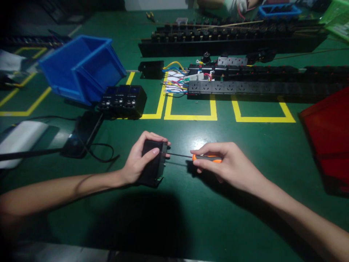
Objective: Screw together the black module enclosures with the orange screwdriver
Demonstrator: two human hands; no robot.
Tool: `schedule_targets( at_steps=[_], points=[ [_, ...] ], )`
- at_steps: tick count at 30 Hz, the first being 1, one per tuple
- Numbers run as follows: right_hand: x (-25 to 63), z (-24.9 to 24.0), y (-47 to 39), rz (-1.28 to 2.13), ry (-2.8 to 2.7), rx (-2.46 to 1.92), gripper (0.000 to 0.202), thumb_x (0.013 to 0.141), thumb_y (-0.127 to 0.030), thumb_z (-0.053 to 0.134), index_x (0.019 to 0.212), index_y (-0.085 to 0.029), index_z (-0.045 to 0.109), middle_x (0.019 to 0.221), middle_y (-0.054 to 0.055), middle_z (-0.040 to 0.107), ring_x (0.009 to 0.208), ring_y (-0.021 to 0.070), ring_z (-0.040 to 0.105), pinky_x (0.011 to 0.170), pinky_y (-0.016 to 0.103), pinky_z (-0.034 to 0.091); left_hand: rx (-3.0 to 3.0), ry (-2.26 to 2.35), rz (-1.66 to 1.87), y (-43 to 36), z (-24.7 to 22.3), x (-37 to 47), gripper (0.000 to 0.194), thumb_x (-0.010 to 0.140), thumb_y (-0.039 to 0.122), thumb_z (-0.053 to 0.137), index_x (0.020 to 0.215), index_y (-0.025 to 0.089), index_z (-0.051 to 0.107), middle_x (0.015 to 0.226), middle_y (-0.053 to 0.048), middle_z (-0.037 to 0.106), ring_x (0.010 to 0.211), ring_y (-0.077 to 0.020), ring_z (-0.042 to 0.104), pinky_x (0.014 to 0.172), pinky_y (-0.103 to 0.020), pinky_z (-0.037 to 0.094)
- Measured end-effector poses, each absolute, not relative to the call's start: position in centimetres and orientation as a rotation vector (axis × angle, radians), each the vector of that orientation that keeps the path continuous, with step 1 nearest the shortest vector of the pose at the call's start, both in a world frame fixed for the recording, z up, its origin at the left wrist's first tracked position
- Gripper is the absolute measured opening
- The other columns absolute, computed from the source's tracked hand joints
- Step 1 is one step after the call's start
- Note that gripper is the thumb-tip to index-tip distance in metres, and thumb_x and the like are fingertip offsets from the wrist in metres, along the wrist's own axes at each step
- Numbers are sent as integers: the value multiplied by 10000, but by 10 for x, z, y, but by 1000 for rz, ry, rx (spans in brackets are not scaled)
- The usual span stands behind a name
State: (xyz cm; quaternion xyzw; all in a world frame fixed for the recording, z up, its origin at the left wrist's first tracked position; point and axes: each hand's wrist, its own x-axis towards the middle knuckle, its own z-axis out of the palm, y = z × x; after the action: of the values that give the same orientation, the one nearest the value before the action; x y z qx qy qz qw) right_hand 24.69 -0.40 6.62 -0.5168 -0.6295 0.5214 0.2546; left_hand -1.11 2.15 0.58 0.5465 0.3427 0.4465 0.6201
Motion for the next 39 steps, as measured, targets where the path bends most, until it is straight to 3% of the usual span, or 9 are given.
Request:
schedule_targets(
  at_steps=[4, 8, 12, 15, 20, 26, 32, 35, 39],
  points=[
    [247, 65, -1, 1360, -1758, -1408, 269, 860, -399, 733, 954, -148, 760, 752, 55, 760, 441, 115, 606, 349, 214, 454, 1245, 802, 1020, 23, 5, -11, 232, 910, 306, 659, 1056, 159, 553, 1125, -78, 581, 1070, -215, 633, 819, -375, 662],
    [257, 55, -1, 573, -2258, -1093, 226, 904, -248, 699, 1085, -121, 742, 829, 79, 760, 654, 159, 700, 554, 258, 529, 1225, 812, 1014, 23, 3, -11, 256, 904, 310, 668, 1081, 167, 550, 1151, -82, 584, 1069, -211, 641, 841, -372, 652],
    [267, 50, -2, -243, -2602, -775, 332, 902, -109, 668, 1224, -36, 640, 681, 36, 669, 546, 147, 588, 503, 297, 438, 1221, 790, 981, 24, 2, -11, 263, 906, 312, 665, 1095, 174, 546, 1172, -85, 576, 1064, -210, 644, 847, -373, 645],
    [269, 53, -3, -482, -2650, -671, 331, 894, -94, 675, 1209, -14, 615, 677, 39, 668, 581, 164, 610, 526, 309, 452, 1251, 755, 960, 24, 3, -12, 262, 908, 315, 659, 1094, 173, 542, 1167, -83, 563, 1064, -210, 634, 849, -371, 641],
    [263, 53, -8, -257, -2630, -805, 250, 920, -125, 655, 1157, -53, 625, 687, 39, 675, 558, 153, 614, 525, 299, 442, 1342, 725, 974, 24, 5, -12, 261, 915, 303, 647, 1108, 171, 530, 1161, -79, 543, 1081, -208, 609, 858, -351, 630],
    [254, 59, -13, 598, -2369, -1240, 215, 970, -352, 610, 964, -146, 670, 746, 49, 725, 553, 145, 649, 495, 256, 428, 1367, 728, 994, 24, 5, -13, 255, 917, 295, 642, 1105, 170, 523, 1150, -80, 545, 1067, -199, 600, 836, -331, 626],
    [245, 71, -6, 1297, -1973, -1484, 324, 917, -476, 641, 799, -176, 667, 590, -2, 646, 505, 136, 614, 478, 231, 448, 1405, 739, 958, 24, 3, -14, 273, 918, 320, 636, 1120, 174, 523, 1156, -87, 545, 1096, -224, 588, 864, -364, 606],
    [246, 68, -6, 1158, -2079, -1444, 287, 939, -445, 618, 850, -179, 678, 642, 16, 678, 529, 143, 631, 485, 238, 451, 1398, 771, 947, 24, 3, -14, 282, 913, 335, 640, 1118, 178, 523, 1166, -91, 554, 1097, -229, 593, 878, -370, 596],
    [255, 61, -8, 402, -2483, -1192, 243, 959, -335, 604, 1082, -133, 664, 772, 73, 720, 600, 178, 659, 512, 275, 456, 1373, 781, 935, 25, 4, -15, 295, 904, 347, 652, 1113, 180, 527, 1173, -91, 560, 1085, -229, 609, 880, -370, 589]
  ],
)
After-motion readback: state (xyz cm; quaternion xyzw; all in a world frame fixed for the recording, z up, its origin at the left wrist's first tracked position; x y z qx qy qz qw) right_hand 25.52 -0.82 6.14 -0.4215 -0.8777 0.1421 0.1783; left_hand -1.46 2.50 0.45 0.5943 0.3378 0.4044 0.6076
